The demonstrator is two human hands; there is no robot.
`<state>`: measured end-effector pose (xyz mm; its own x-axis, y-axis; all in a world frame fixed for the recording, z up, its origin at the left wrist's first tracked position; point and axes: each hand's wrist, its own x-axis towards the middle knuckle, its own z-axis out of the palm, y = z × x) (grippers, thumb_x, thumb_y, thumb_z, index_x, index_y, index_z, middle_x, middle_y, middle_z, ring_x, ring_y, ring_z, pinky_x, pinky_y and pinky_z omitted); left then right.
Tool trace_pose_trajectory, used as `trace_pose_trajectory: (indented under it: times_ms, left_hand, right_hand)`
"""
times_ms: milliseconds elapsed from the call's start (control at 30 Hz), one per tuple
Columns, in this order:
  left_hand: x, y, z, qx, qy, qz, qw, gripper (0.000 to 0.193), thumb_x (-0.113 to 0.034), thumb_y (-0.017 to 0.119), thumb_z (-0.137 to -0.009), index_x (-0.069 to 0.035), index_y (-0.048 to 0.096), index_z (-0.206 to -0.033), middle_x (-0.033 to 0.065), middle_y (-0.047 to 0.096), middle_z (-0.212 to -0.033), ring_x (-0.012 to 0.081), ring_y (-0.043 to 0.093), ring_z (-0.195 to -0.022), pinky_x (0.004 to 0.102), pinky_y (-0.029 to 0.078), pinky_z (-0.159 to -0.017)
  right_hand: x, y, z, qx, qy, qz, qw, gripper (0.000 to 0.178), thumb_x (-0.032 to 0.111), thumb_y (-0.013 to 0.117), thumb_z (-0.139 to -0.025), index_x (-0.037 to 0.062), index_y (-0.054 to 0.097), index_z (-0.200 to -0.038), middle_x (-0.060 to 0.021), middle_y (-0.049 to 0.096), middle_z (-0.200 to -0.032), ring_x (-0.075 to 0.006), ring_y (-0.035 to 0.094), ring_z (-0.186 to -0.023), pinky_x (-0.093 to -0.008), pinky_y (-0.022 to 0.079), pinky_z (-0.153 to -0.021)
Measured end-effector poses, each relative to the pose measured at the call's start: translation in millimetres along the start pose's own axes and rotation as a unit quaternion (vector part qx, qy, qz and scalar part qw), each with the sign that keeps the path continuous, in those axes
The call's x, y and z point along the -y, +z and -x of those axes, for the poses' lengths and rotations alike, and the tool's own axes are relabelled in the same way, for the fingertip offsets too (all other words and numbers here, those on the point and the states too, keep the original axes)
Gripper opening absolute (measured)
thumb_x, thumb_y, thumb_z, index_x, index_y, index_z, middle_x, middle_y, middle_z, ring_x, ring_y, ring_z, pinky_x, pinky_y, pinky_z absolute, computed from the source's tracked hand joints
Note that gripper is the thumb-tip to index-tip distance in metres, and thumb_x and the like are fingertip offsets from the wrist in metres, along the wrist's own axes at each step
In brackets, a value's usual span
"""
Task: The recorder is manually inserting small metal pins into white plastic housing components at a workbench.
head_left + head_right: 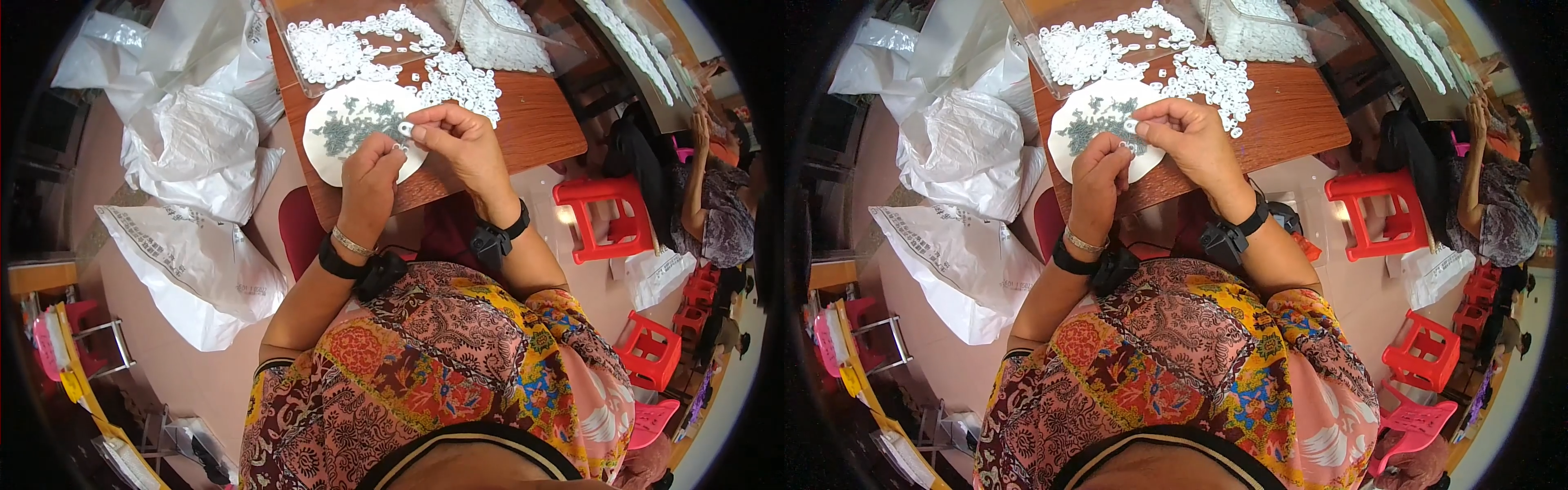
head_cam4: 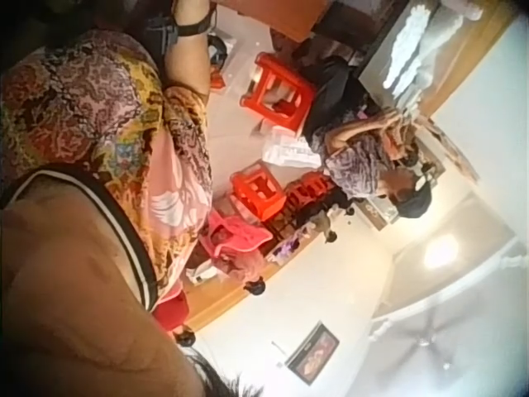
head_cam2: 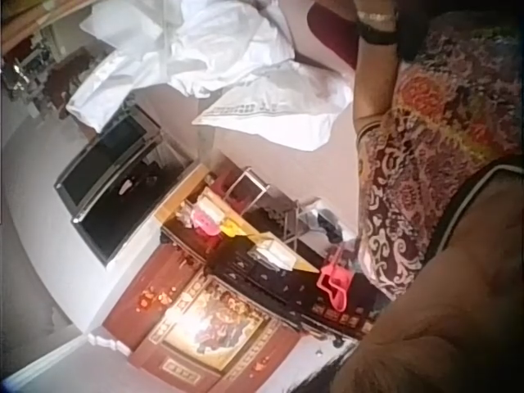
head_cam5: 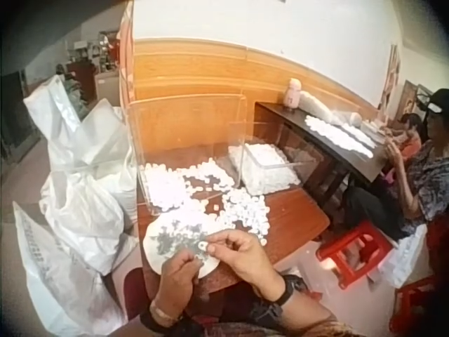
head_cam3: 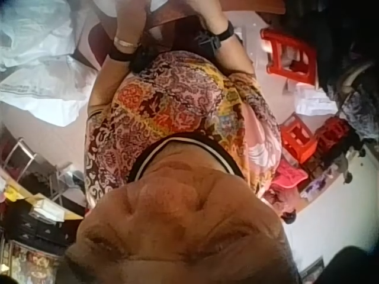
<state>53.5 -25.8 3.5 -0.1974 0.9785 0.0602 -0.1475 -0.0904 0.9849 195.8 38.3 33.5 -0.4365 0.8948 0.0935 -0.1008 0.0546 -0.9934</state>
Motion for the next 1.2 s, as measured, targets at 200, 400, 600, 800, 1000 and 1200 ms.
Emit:
trace_pose_trajectory:
  times_ms: [200, 400, 600, 800, 1000, 1200]
  left_hand:
    - [-1, 1, 0, 0.000, -0.018, 0.004, 1.000, 0.015, -0.010, 0.052, -0.084, -0.002, 0.050, -0.072, -0.0011, 0.044, -0.055, 0.0059, 0.040, -0.049, 0.0247, 0.031, -0.045]
    - [2, 0, -1, 0.001, -0.021, -0.003, 1.000, 0.015, -0.011, 0.052, -0.084, -0.002, 0.050, -0.071, -0.0003, 0.043, -0.055, 0.0067, 0.039, -0.049, 0.0257, 0.031, -0.045]
    - [8, 0, -3, -0.002, 0.003, -0.031, 1.000, 0.017, -0.010, 0.052, -0.083, -0.001, 0.047, -0.070, 0.0028, 0.041, -0.054, 0.0090, 0.039, -0.049, 0.0285, 0.033, -0.046]
    - [7, -1, -4, -0.005, -0.001, -0.029, 1.000, 0.018, -0.010, 0.052, -0.084, -0.002, 0.047, -0.068, 0.0016, 0.042, -0.053, 0.0083, 0.039, -0.048, 0.0274, 0.032, -0.045]
    - [1, 0, -3, -0.008, -0.081, 0.087, 0.993, 0.019, -0.010, 0.052, -0.085, -0.005, 0.051, -0.067, -0.0022, 0.046, -0.054, 0.0053, 0.040, -0.045, 0.0213, 0.030, -0.042]
    - [2, 0, -4, -0.002, -0.087, 0.117, 0.989, 0.022, -0.015, 0.051, -0.087, -0.005, 0.052, -0.067, -0.0008, 0.047, -0.053, 0.0065, 0.041, -0.043, 0.0217, 0.030, -0.040]
  right_hand:
    - [-1, -1, 0, 0.003, 0.016, -0.003, 1.000, 0.016, 0.003, 0.064, -0.084, -0.0006, 0.067, -0.099, -0.0019, 0.064, -0.082, -0.0066, 0.057, -0.073, -0.0196, 0.046, -0.068]
    - [0, 3, 2, -0.004, 0.001, 0.025, 1.000, 0.017, 0.006, 0.066, -0.083, -0.0016, 0.067, -0.098, 0.0016, 0.064, -0.079, -0.0024, 0.054, -0.070, -0.0168, 0.043, -0.063]
    - [0, 2, 5, 0.026, -0.009, 0.065, 0.998, 0.017, 0.006, 0.066, -0.083, -0.0020, 0.067, -0.098, 0.0006, 0.066, -0.081, -0.0029, 0.057, -0.073, -0.0178, 0.046, -0.065]
    - [-5, 1, 5, 0.052, -0.013, 0.069, 0.996, 0.021, 0.006, 0.067, -0.081, -0.0009, 0.066, -0.101, 0.0022, 0.063, -0.080, -0.0029, 0.055, -0.072, -0.0186, 0.046, -0.065]
    - [-5, 0, 7, 0.090, -0.010, 0.129, 0.987, 0.030, -0.002, 0.064, -0.081, -0.0001, 0.059, -0.111, 0.0040, 0.056, -0.086, -0.0035, 0.052, -0.079, -0.0178, 0.044, -0.072]
    - [-6, 1, 8, 0.077, -0.020, 0.139, 0.987, 0.027, 0.000, 0.064, -0.079, -0.0007, 0.061, -0.105, 0.0036, 0.057, -0.080, -0.0035, 0.051, -0.073, -0.0189, 0.044, -0.067]
